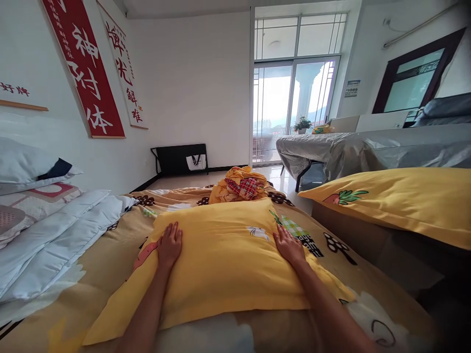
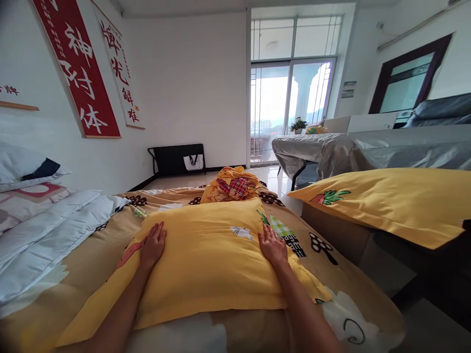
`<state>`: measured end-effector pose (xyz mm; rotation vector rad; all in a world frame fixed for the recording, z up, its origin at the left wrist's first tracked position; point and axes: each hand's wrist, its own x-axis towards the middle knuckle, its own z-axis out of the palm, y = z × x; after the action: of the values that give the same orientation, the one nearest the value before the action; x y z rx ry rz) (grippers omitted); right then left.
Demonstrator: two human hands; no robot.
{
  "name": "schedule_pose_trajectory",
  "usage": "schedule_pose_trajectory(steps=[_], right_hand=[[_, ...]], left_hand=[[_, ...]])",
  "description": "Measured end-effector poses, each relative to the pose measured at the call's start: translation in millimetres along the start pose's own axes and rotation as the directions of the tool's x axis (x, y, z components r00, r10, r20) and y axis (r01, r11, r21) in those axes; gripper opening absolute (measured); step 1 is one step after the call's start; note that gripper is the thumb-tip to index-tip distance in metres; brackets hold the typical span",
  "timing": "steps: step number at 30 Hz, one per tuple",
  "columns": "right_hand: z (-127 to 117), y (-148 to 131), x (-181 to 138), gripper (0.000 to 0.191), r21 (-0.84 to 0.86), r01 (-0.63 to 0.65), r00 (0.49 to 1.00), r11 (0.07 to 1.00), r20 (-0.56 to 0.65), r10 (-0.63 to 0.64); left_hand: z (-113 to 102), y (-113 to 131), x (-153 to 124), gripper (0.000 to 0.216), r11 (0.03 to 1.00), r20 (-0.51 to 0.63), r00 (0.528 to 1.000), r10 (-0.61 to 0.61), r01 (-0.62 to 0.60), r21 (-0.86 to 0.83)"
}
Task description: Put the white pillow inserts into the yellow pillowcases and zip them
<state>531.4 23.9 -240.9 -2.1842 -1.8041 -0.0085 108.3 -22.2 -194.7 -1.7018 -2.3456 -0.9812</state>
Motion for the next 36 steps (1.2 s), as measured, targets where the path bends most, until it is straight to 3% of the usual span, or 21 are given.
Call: schedule_pose_trajectory(steps=[7, 36], right_hand=[[11, 19, -5, 0.06, 0.046, -0.001, 0.996, 0.999, -0.087, 0.005], [7, 16, -10, 0.056, 0.084, -0.007, 0.998, 0.996, -0.056, 0.012]], left_hand=[[2, -6, -1, 0.052, 1.0, -0.02, 1.0, -0.005, 0.004, -0.031], [0, -7, -5, 0.052, 1.0, -0.035, 0.999, 0.007, -0.008, -0.024]])
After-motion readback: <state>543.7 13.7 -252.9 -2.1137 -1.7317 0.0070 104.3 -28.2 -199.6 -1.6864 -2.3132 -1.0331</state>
